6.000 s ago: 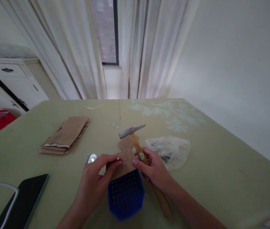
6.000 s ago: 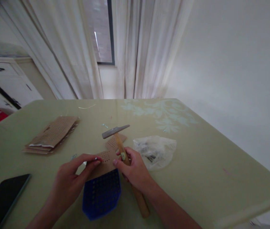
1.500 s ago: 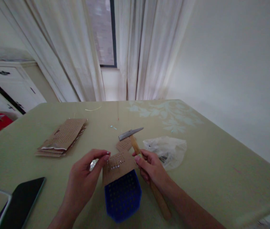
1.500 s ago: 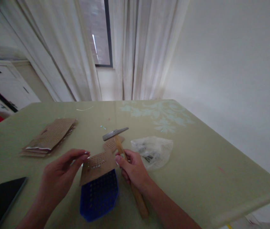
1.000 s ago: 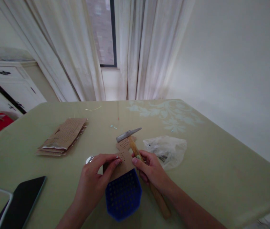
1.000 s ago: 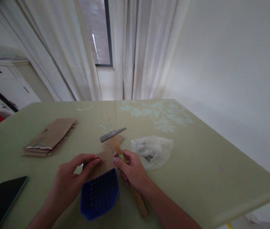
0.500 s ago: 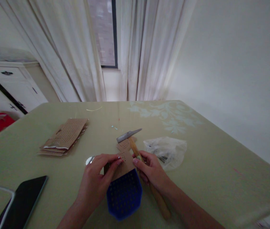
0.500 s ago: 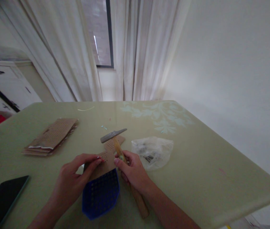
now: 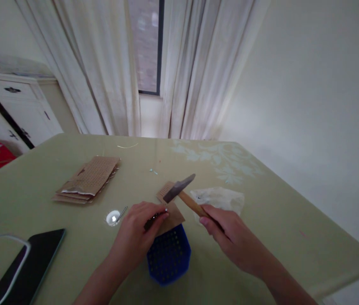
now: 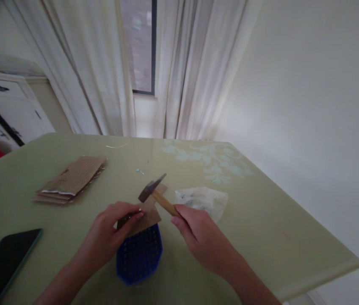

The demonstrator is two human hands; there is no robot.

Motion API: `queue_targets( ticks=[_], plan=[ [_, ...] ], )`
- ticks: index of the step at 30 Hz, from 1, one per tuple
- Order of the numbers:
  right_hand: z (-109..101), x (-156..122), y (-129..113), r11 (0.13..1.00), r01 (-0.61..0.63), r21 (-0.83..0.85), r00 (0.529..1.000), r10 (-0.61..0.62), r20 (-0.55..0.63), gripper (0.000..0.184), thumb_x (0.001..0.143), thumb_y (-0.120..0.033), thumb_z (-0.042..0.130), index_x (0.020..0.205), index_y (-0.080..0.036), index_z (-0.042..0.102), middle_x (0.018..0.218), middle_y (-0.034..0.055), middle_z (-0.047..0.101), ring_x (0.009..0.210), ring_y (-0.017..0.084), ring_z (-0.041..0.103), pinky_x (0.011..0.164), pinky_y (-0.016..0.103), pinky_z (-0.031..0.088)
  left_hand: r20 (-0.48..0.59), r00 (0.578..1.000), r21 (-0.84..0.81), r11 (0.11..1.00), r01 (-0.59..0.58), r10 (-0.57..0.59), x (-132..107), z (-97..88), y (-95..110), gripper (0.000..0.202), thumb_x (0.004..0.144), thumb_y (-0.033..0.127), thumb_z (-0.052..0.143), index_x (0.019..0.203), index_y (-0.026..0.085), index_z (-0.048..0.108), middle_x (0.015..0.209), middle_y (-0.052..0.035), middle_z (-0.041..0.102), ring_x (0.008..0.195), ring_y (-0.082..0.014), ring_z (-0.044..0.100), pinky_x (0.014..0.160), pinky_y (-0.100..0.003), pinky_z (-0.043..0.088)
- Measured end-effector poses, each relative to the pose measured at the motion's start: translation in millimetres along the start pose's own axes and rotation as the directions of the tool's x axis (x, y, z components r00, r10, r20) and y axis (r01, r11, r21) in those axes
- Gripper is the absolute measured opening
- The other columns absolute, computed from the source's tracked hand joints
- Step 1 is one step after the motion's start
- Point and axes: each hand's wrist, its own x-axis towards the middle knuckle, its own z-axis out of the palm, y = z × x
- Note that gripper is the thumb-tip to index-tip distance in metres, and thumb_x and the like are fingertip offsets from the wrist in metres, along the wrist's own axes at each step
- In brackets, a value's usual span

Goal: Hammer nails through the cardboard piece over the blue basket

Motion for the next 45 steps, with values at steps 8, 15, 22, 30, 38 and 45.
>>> queue_targets(
  ticks=[8, 15, 22, 30, 38, 45],
  plan=[
    [-25, -22, -29, 0.971, 0.072, -0.229, 0.997, -0.073, 0.007, 0.026, 0.113, -0.037, 0.049, 0.114, -0.026, 0.073, 0.097, 0.0089, 0.082, 0.082, 0.027, 0.077, 0.073, 0.035, 0.056, 0.009, 1.0, 0.004, 1.0, 0.004, -0.005, 1, 1.3, 1, 0.017, 0.102, 0.027, 0.066, 0.103, 0.026, 0.082, 0.103, -0.0061, 0.085, 0.094, -0.0256, 0.076, 0.087, -0.039, 0.057],
    [-20, -17, -30, 0.962, 0.091, -0.258, 0.996, -0.091, 0.012, 0.027, 0.113, -0.036, 0.049, 0.12, -0.025, 0.073, 0.107, 0.0115, 0.083, 0.09, 0.029, 0.079, 0.078, 0.038, 0.059, 0.007, 1.0, 0.028, 0.999, -0.023, 0.023, 2, 2.0, -1, 0.017, 0.1, 0.022, 0.067, 0.103, 0.025, 0.084, 0.107, -0.0073, 0.086, 0.099, -0.028, 0.078, 0.092, -0.045, 0.06],
    [-17, -18, -28, 0.957, 0.078, -0.279, 0.995, -0.058, 0.078, 0.027, 0.113, -0.035, 0.049, 0.121, -0.024, 0.073, 0.107, 0.011, 0.083, 0.09, 0.029, 0.079, 0.079, 0.038, 0.058, 0.022, 0.999, 0.071, 0.997, -0.04, 0.039, 0, 4.5, -3, 0.018, 0.098, 0.019, 0.069, 0.104, 0.026, 0.084, 0.112, -0.0078, 0.087, 0.104, -0.0304, 0.079, 0.094, -0.048, 0.061],
    [-12, -18, -30, 0.958, 0.06, -0.28, 0.995, -0.036, 0.092, 0.029, 0.114, -0.035, 0.045, 0.117, -0.023, 0.07, 0.102, 0.011, 0.082, 0.091, 0.03, 0.079, 0.08, 0.039, 0.058, 0.063, 0.998, 0.087, 0.996, -0.02, 0.015, 1, 4.2, -1, 0.016, 0.098, 0.018, 0.07, 0.096, 0.026, 0.083, 0.112, -0.0067, 0.086, 0.105, -0.0297, 0.079, 0.096, -0.049, 0.061],
    [-3, -19, -22, 0.952, 0.068, -0.299, 0.993, -0.037, 0.108, 0.029, 0.115, -0.033, 0.044, 0.12, -0.022, 0.07, 0.105, 0.0115, 0.082, 0.092, 0.03, 0.08, 0.08, 0.039, 0.06, 0.02, 0.99, 0.143, 0.981, 0.132, -0.136, -3, 9.3, 3, 0.038, 0.082, 0.031, 0.091, 0.116, 0.024, 0.078, 0.112, -0.0104, 0.084, 0.106, -0.0343, 0.077, 0.093, -0.047, 0.061],
    [2, -19, -16, 0.933, 0.092, -0.347, 0.993, -0.061, 0.098, 0.031, 0.115, -0.031, 0.044, 0.13, -0.02, 0.069, 0.114, 0.0139, 0.082, 0.098, 0.031, 0.08, 0.085, 0.04, 0.062, 0.05, 0.977, 0.093, 0.975, 0.201, -0.206, -5, 8.7, 4, 0.067, 0.08, 0.028, 0.092, 0.142, 0.026, 0.065, 0.123, -0.0097, 0.083, 0.117, -0.0351, 0.075, 0.102, -0.05, 0.058]
  ],
)
